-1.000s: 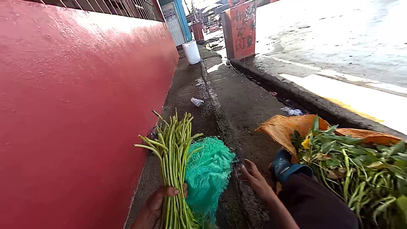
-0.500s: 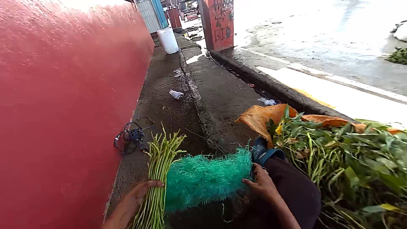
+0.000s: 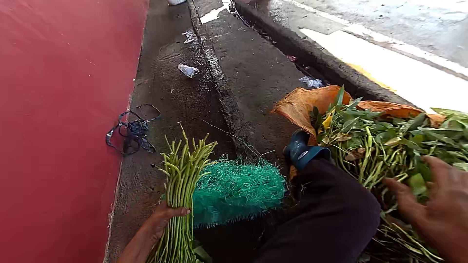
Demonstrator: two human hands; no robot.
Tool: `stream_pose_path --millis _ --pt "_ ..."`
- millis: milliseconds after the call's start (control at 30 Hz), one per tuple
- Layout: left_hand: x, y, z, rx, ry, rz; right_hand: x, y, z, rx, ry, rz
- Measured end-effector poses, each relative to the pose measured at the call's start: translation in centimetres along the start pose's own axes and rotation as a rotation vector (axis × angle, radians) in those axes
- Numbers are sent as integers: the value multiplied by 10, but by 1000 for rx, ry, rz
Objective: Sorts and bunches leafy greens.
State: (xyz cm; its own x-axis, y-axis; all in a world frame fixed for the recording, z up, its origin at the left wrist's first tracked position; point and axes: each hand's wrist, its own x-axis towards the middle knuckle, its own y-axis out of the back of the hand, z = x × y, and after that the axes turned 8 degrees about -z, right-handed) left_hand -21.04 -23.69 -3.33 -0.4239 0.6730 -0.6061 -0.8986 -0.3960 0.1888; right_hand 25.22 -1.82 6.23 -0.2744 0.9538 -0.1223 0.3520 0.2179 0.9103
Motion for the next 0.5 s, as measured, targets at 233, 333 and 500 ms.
stream_pose_path --millis 233,333,500 --pt "59 -15 -12 -16 192 -87 52 -222 -157 247 758 -1321" --pt "73 -24 -17 -11 214 -96 108 -243 -125 740 372 -892" --pt "83 -24 -23 -39 240 -79 170 -189 -31 753 -104 -152"
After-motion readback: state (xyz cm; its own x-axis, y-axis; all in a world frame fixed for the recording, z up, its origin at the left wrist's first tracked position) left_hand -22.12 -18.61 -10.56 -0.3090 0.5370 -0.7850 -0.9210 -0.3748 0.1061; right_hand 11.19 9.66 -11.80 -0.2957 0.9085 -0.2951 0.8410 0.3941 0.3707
